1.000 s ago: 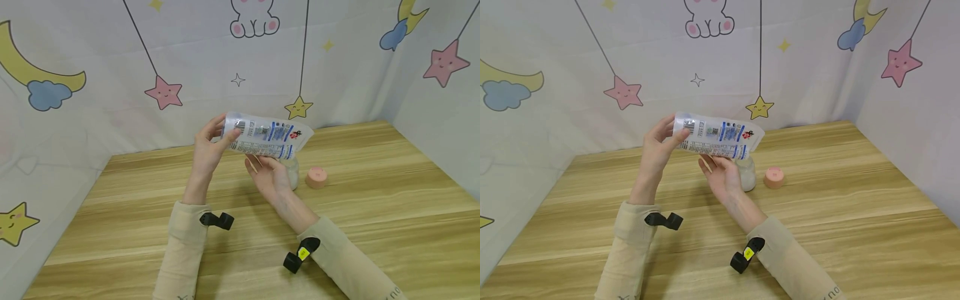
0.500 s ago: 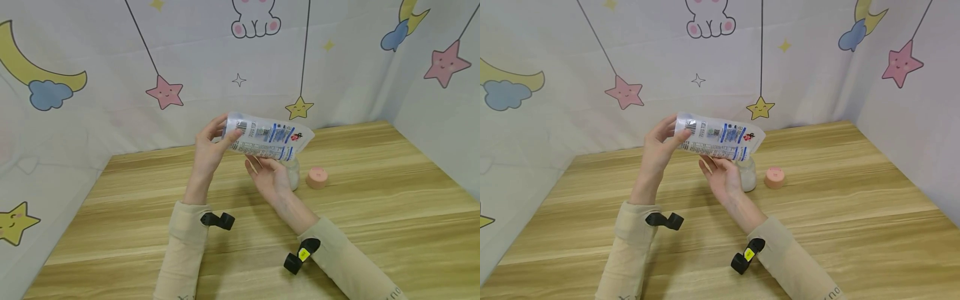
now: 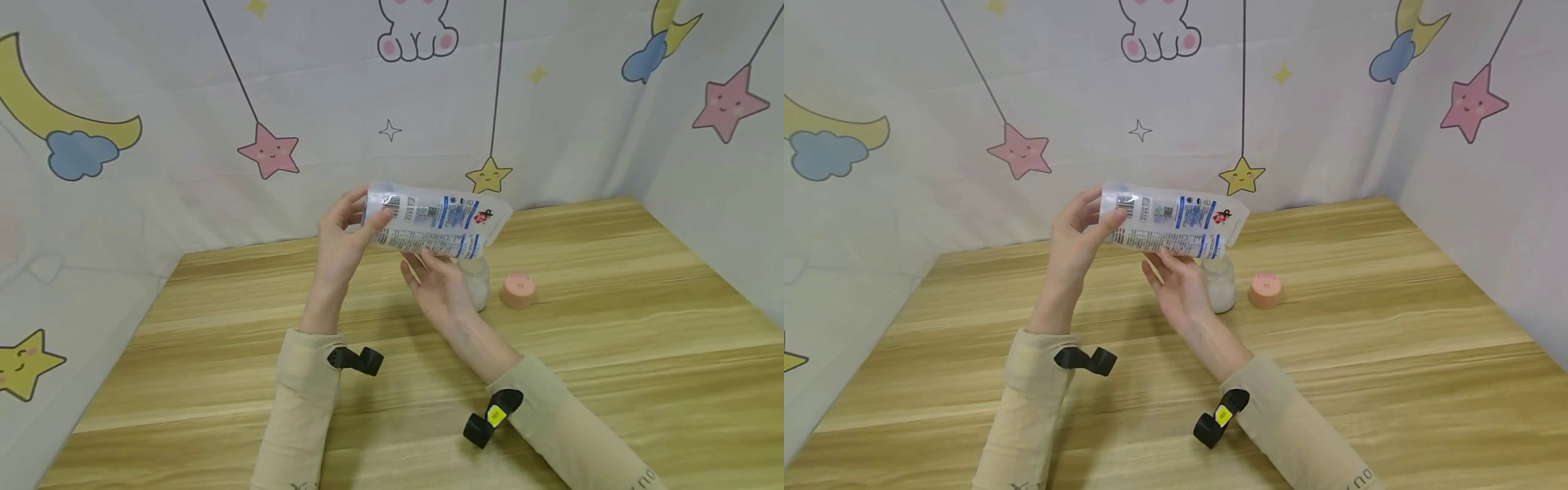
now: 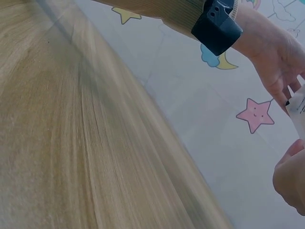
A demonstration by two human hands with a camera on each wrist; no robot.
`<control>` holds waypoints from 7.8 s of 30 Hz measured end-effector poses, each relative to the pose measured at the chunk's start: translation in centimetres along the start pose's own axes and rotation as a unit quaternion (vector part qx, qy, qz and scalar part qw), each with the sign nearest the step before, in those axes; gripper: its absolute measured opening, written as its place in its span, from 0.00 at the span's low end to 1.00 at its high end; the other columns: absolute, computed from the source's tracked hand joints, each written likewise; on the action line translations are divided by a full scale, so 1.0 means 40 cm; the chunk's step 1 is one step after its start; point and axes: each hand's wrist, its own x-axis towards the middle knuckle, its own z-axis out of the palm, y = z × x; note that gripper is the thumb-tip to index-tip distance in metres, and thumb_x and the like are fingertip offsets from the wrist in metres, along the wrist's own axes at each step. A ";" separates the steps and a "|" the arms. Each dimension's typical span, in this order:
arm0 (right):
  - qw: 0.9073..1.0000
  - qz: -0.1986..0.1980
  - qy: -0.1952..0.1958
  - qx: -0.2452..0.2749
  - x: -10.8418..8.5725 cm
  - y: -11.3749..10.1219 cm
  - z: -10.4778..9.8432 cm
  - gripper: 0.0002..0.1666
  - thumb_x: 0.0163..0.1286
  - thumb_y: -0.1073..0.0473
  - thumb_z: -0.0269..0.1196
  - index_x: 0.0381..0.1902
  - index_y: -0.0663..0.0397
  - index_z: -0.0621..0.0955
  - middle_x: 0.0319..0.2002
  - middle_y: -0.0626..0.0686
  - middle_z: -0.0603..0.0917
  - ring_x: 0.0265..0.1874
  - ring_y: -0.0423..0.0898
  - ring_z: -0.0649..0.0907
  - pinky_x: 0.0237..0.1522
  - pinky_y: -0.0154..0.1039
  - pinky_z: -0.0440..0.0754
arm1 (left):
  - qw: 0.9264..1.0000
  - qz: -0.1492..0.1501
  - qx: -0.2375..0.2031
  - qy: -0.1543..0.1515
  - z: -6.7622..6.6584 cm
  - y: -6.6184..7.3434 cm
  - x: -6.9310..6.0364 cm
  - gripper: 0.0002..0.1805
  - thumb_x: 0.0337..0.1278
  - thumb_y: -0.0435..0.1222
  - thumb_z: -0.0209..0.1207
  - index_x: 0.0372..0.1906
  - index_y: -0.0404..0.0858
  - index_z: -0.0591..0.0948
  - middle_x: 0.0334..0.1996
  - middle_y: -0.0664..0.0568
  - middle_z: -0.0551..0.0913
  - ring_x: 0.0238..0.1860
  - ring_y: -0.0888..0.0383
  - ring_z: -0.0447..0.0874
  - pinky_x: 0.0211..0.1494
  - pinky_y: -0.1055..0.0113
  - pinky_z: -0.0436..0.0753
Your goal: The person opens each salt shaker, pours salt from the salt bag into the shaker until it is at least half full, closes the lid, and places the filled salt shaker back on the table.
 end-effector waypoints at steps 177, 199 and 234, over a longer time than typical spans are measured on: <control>0.995 -0.010 0.078 0.057 0.004 0.013 -0.003 0.17 0.72 0.68 0.41 0.47 0.43 0.71 0.43 0.45 0.84 0.50 0.43 0.80 0.54 0.35 0.75 | 0.997 -0.044 0.008 -0.059 -0.036 0.017 0.009 0.32 0.53 0.29 0.64 0.66 0.43 0.72 0.50 0.42 0.80 0.49 0.57 0.75 0.45 0.70 0.78; 0.995 -0.014 0.085 0.046 0.008 0.016 -0.006 0.12 0.76 0.64 0.44 0.49 0.44 0.72 0.42 0.45 0.84 0.50 0.41 0.80 0.55 0.34 0.75 | 0.997 -0.038 0.015 -0.061 -0.032 0.012 0.009 0.34 0.53 0.30 0.64 0.67 0.46 0.71 0.49 0.42 0.81 0.50 0.56 0.76 0.44 0.71 0.79; 0.994 -0.016 0.081 0.069 0.010 0.015 -0.008 0.07 0.75 0.61 0.46 0.41 0.45 0.72 0.40 0.45 0.85 0.45 0.40 0.84 0.51 0.32 0.76 | 0.999 -0.015 -0.007 -0.048 -0.012 0.012 0.006 0.31 0.54 0.29 0.64 0.65 0.44 0.73 0.56 0.46 0.80 0.51 0.57 0.75 0.52 0.64 0.79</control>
